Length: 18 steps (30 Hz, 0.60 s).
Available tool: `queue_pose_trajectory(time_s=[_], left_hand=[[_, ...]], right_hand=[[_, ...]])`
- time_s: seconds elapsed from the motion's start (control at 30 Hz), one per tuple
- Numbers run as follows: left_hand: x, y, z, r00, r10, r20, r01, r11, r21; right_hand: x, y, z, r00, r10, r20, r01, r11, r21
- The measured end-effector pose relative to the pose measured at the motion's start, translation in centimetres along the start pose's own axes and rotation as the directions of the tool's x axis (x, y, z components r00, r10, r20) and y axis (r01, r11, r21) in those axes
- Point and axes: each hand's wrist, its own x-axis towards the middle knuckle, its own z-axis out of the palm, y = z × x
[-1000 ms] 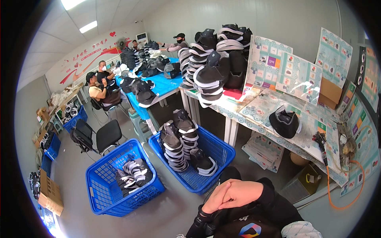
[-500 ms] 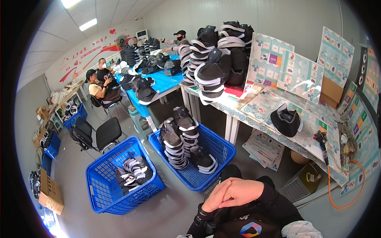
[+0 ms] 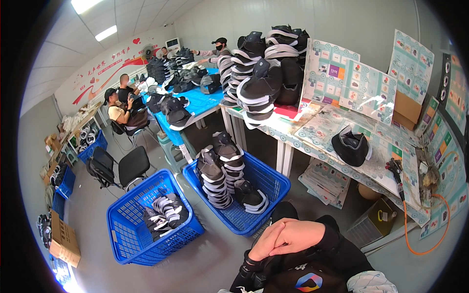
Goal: The person uses a cleaning tool to scrub the interior and exterior of several shoes, moving each from a pile to a blue basket after finishing.
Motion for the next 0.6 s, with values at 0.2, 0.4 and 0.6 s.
queue_pose_trajectory(time_s=[0.2, 0.4, 0.6], left_hand=[[0.05, 0.02, -0.05, 0.999, 0.051, 0.007, -0.051, 0.996, 0.069], [0.08, -0.5, -0.14, 1.0, 0.021, 0.01, -0.021, 1.0, 0.017], [0.05, -0.05, 0.09, 1.0, 0.003, 0.017, -0.003, 1.0, -0.004]], right_hand=[[0.02, 0.58, 0.23, 0.996, -0.083, -0.033, 0.081, 0.996, -0.04], [-0.09, 0.34, 0.2, 0.999, -0.031, -0.01, 0.031, 0.999, -0.021], [-0.09, 0.14, 0.16, 1.0, -0.01, -0.001, 0.01, 1.0, -0.011]])
